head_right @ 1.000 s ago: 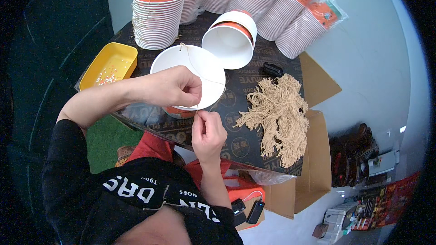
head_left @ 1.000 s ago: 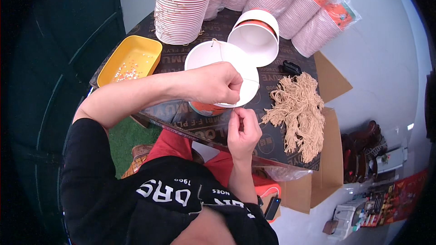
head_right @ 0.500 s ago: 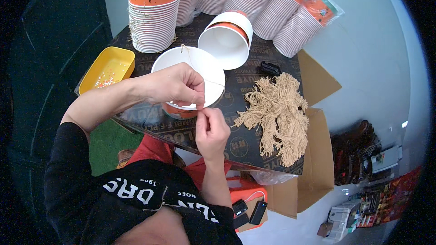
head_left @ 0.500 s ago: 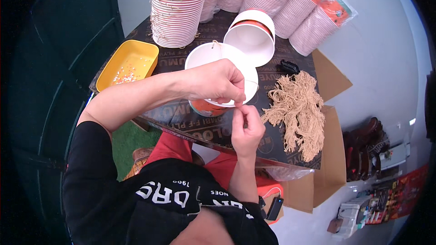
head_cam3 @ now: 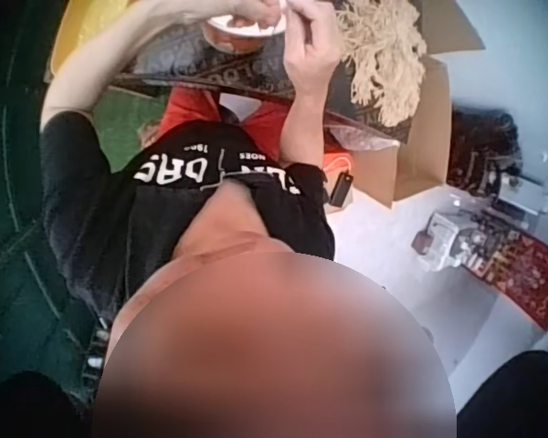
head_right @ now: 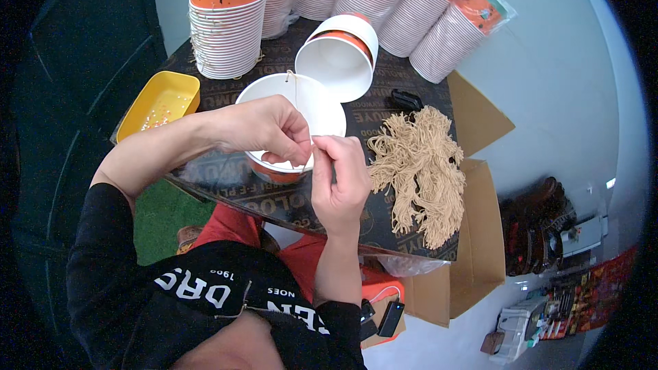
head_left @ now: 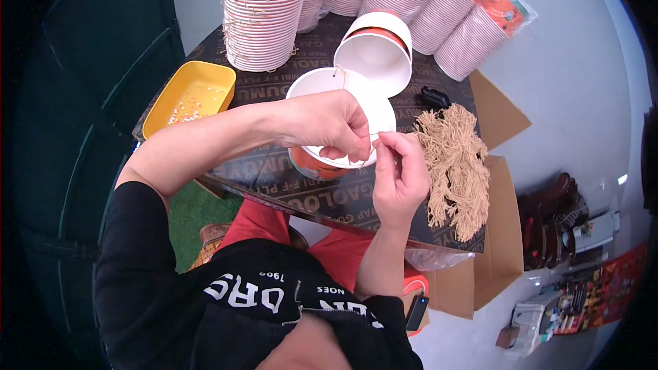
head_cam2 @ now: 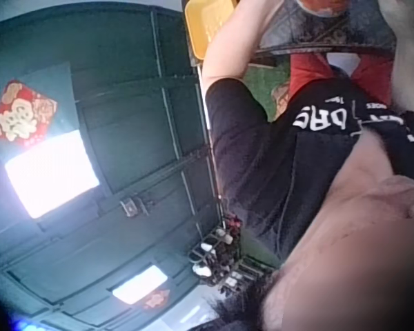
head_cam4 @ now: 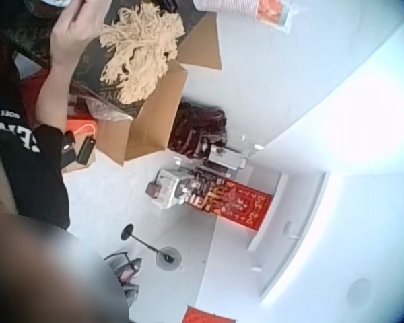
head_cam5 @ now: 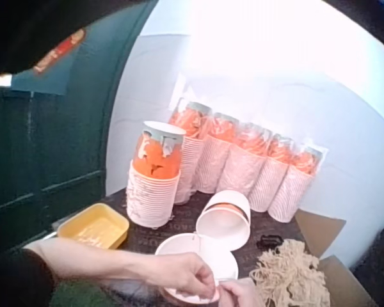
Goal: Manually threading strings through pre-drilled holes in paper cups for packaging.
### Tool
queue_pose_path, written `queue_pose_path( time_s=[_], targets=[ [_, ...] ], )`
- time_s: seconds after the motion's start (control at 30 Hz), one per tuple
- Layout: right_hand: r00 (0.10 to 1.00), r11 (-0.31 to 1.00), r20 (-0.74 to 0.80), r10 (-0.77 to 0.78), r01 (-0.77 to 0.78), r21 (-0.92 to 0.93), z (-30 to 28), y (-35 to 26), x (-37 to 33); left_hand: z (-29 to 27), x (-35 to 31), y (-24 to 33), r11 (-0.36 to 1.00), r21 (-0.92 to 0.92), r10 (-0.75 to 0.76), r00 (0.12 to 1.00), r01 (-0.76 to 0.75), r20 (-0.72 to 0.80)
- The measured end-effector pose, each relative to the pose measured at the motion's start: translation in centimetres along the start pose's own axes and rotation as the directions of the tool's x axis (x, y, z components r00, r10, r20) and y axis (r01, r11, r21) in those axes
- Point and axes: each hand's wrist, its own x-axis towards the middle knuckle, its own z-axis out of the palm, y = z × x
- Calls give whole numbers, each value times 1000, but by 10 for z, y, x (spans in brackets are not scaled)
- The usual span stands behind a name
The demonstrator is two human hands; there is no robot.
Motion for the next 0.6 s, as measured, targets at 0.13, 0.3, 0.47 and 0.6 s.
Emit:
queue_pose_path(
  time_s=[0.13, 0.3, 0.47, 0.6],
  targets=[
    [986, 986, 39, -162, 163, -29, 4, 2, 16, 1, 4, -2, 999, -50, 21, 999, -20, 27],
    [976, 970, 85, -199, 208, -126, -4, 6, 16, 1, 5, -4, 998, -59, 24, 1000, -23, 16],
    [954, 955, 233, -187, 232, -183, -21, 4, 11, 0, 4, -4, 998, -59, 30, 1000, -29, 7],
    [974, 956, 197, -109, 157, -249, -18, 3, 6, 0, 6, -5, 997, -65, 41, 999, -40, 13]
  ],
)
